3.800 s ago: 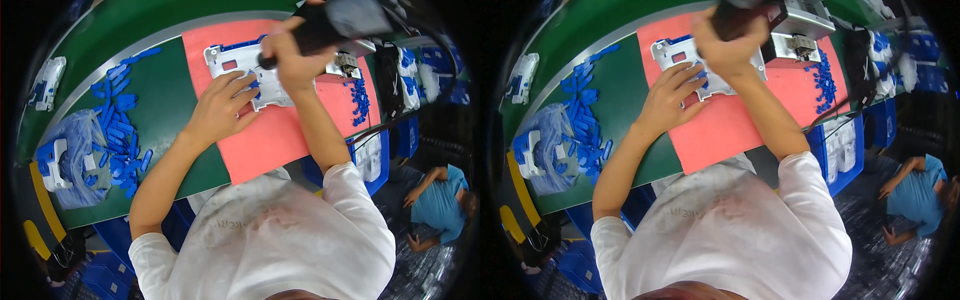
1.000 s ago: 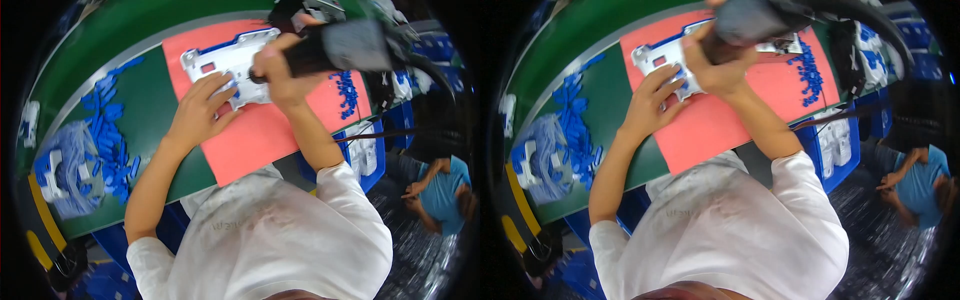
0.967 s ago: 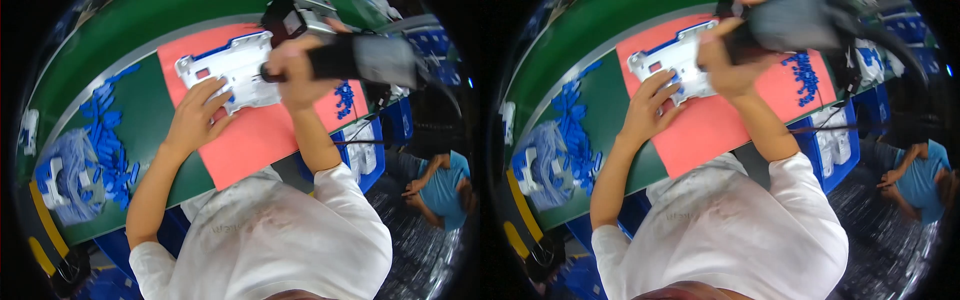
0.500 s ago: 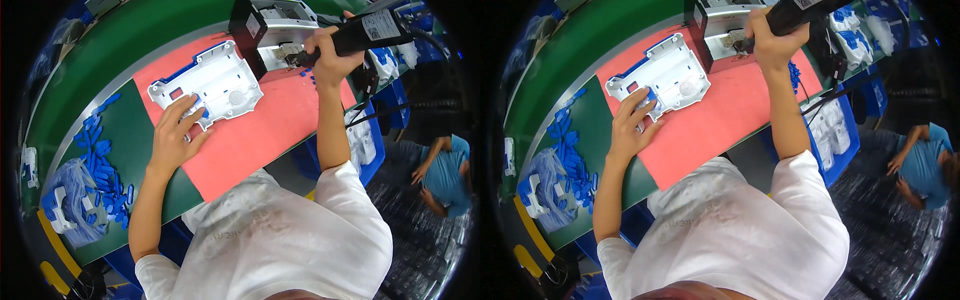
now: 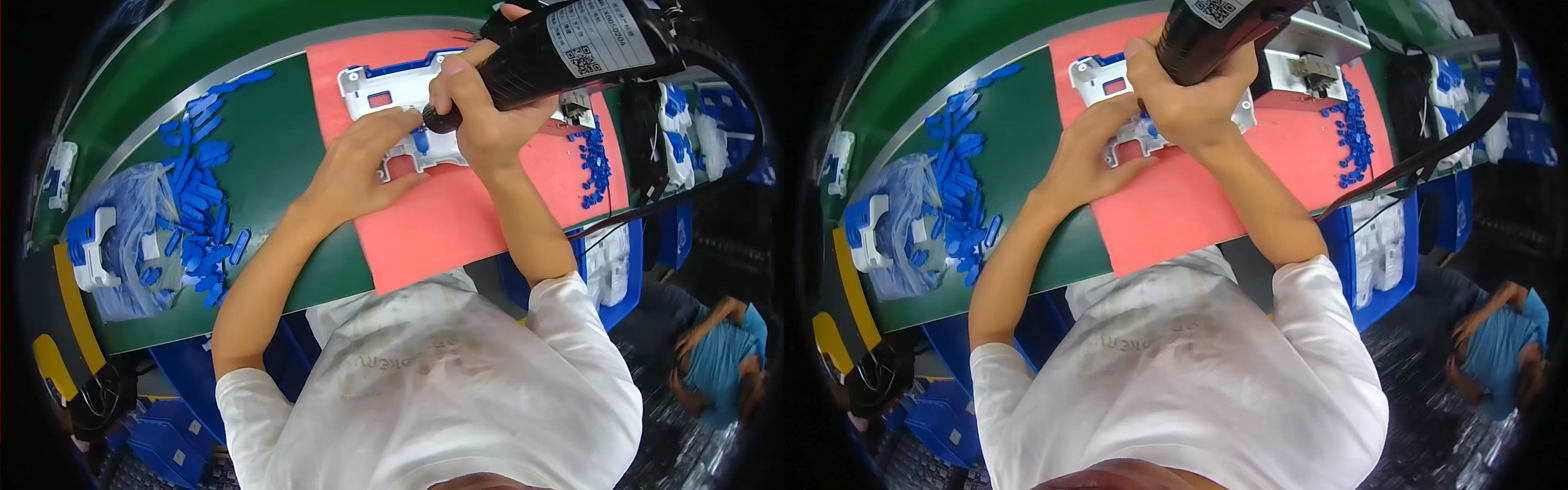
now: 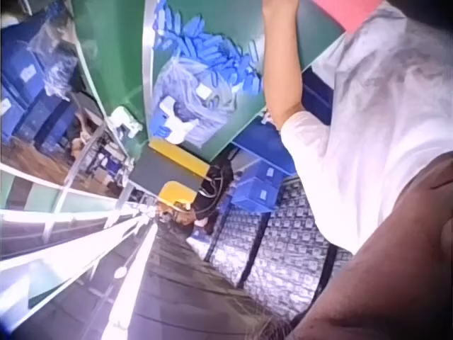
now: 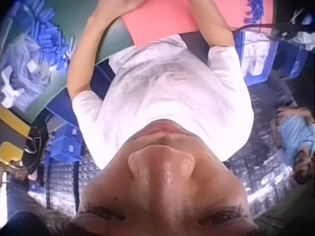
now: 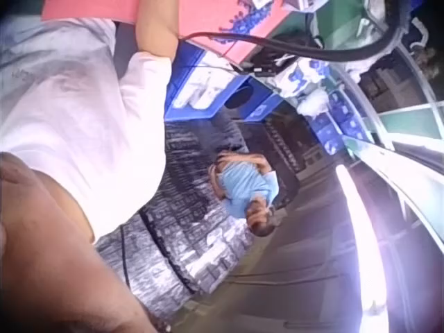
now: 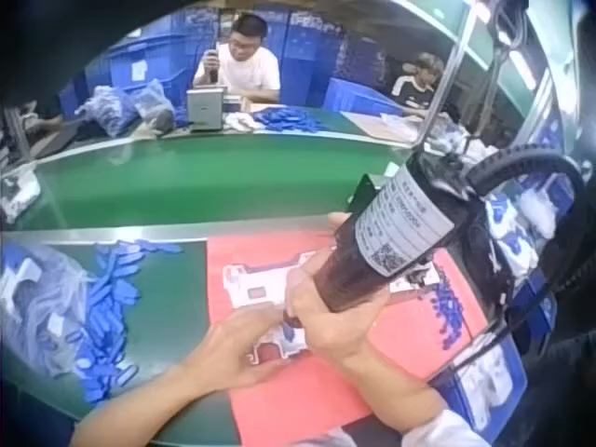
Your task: Assembling blue and white plastic components using an electric screwdriver on a factory assembly line.
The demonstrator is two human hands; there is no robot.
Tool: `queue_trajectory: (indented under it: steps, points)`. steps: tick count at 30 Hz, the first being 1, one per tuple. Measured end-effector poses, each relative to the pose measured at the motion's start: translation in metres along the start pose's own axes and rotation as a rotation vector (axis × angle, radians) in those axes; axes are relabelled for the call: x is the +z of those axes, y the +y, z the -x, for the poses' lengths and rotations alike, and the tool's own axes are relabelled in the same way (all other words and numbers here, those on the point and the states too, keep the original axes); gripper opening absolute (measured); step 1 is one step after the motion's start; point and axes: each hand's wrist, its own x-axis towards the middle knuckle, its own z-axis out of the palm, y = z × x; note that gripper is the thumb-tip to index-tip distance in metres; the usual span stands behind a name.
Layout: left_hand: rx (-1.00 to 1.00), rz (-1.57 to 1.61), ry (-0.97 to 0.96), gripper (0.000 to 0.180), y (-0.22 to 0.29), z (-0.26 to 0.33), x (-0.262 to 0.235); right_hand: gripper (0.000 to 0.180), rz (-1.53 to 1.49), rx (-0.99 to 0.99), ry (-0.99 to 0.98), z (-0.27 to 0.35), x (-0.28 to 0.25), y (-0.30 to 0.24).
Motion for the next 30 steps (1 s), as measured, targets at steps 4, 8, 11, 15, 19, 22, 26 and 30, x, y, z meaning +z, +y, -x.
queue_trajectory:
  steps: [4, 8, 11, 15, 19, 22, 26, 30]
  points:
    - [0.011, 0.008, 0.011, 0.056, -0.004, 0.002, 0.002, 0.014, -0.052, 0.014, 0.047, 0.006, 0.005, 0.013]
    - [-0.011, 0.015, 0.018, 0.056, -0.006, 0.004, 0.003, 0.053, 0.135, -0.048, -0.104, 0.008, 0.003, 0.017]
    - [-0.010, 0.000, 0.015, 0.057, -0.008, 0.006, 0.003, 0.053, 0.147, -0.040, -0.118, 0.011, 0.003, 0.020]
    - [-0.022, -0.004, -0.007, 0.059, -0.009, 0.007, 0.004, 0.050, 0.133, -0.041, -0.158, 0.014, 0.000, 0.023]
    - [-0.055, 0.008, -0.039, 0.060, -0.011, 0.006, 0.005, 0.050, 0.135, -0.045, -0.196, 0.015, -0.003, 0.024]
    - [-0.094, 0.020, -0.044, 0.061, -0.008, 0.006, 0.004, 0.050, 0.029, 0.040, -0.158, 0.018, 0.001, 0.022]
    - [-0.098, 0.047, -0.064, 0.060, -0.003, 0.001, 0.003, 0.051, 0.058, -0.025, -0.162, 0.018, 0.002, 0.020]
    - [-0.009, -0.019, -0.020, 0.056, -0.004, 0.001, 0.005, 0.055, 0.087, -0.075, -0.051, 0.011, -0.009, 0.017]
